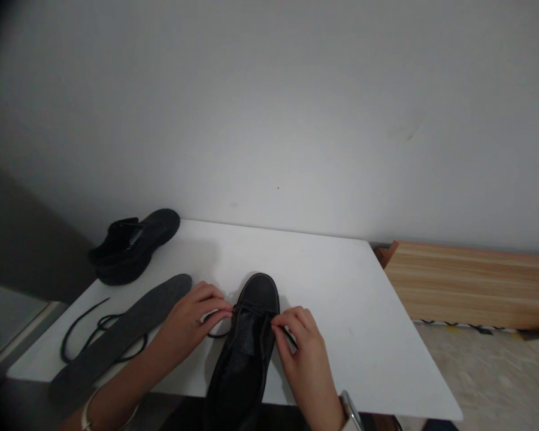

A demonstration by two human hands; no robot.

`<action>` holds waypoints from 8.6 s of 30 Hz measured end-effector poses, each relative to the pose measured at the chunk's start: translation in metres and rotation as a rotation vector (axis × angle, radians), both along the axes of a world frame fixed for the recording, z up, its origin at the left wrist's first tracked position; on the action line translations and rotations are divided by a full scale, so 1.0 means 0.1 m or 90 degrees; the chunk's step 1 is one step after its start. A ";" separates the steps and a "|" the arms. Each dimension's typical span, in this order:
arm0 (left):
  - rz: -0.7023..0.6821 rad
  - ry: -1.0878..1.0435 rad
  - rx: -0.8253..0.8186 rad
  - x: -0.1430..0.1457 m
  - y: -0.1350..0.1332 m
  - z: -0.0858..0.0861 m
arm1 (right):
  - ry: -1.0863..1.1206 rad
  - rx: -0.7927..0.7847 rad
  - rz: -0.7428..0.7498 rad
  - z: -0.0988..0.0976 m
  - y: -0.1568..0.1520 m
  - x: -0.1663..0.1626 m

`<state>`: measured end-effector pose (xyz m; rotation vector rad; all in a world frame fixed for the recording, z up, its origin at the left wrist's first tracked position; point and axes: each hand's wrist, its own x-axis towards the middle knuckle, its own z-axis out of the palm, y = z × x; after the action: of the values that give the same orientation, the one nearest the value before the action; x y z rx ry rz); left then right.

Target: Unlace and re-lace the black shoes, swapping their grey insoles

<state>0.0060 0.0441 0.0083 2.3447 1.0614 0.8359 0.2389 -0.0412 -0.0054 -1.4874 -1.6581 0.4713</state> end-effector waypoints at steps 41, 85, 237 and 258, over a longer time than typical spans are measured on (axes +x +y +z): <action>0.018 0.261 -0.113 0.50 -0.47 0.31 | -0.261 -0.017 -0.055 0.14 -0.16 -0.25; 0.047 0.156 0.011 0.55 -0.09 0.43 | 0.226 0.105 0.010 0.55 0.16 -0.19; 0.121 -0.807 -0.406 -0.48 -0.01 0.16 | 0.493 -0.008 -0.161 0.27 0.15 0.24; 0.046 -0.224 -0.181 -0.42 -0.11 0.11 | -0.076 -0.138 0.147 0.32 0.04 0.16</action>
<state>-0.0361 0.0326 0.0195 1.8512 1.0398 1.0061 0.2547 -0.0368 0.0265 -1.5082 -1.9358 0.7188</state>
